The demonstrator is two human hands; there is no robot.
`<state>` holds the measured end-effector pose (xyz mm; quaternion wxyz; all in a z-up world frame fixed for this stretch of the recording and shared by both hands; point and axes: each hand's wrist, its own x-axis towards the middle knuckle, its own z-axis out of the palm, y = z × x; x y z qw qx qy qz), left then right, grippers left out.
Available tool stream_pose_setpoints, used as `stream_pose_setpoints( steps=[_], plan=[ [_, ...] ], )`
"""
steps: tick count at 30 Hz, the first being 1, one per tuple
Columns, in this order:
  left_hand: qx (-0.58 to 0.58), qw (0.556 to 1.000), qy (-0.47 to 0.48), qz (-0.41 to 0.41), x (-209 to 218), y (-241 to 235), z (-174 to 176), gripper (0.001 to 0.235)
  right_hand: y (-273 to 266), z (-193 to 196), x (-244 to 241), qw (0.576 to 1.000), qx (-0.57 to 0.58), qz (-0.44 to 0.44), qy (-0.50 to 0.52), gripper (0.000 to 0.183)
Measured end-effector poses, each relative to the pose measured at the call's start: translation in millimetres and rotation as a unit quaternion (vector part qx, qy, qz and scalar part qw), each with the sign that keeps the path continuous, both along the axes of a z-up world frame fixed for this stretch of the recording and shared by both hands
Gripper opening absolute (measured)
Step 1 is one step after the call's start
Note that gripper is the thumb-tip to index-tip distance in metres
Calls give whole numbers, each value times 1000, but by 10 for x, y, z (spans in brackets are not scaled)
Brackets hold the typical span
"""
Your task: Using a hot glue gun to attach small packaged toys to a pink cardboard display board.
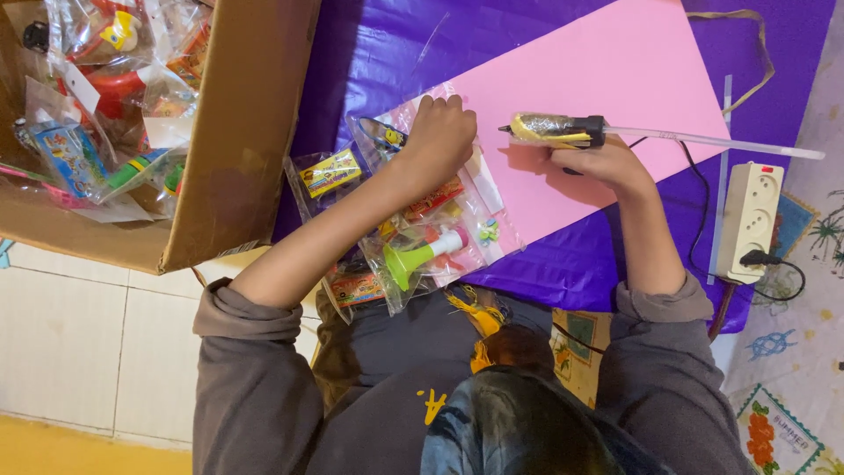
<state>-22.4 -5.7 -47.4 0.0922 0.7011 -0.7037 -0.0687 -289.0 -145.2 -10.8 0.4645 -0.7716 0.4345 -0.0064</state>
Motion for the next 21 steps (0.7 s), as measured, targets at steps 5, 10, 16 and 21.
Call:
stream_pose_setpoints(
  steps=[5,10,16,21],
  plan=[
    [10,998,-51,-26,78,70,368,15,176,579,218,996,64,35,52,22],
    [-4,998,61,-11,296,34,316,31,186,448,230,994,42,66,-79,8],
    [-5,991,135,-1,390,40,402,34,381,571,489,986,-44,113,-111,21],
    [10,986,166,2,403,59,475,40,404,535,654,973,-149,166,-64,33]
  ],
)
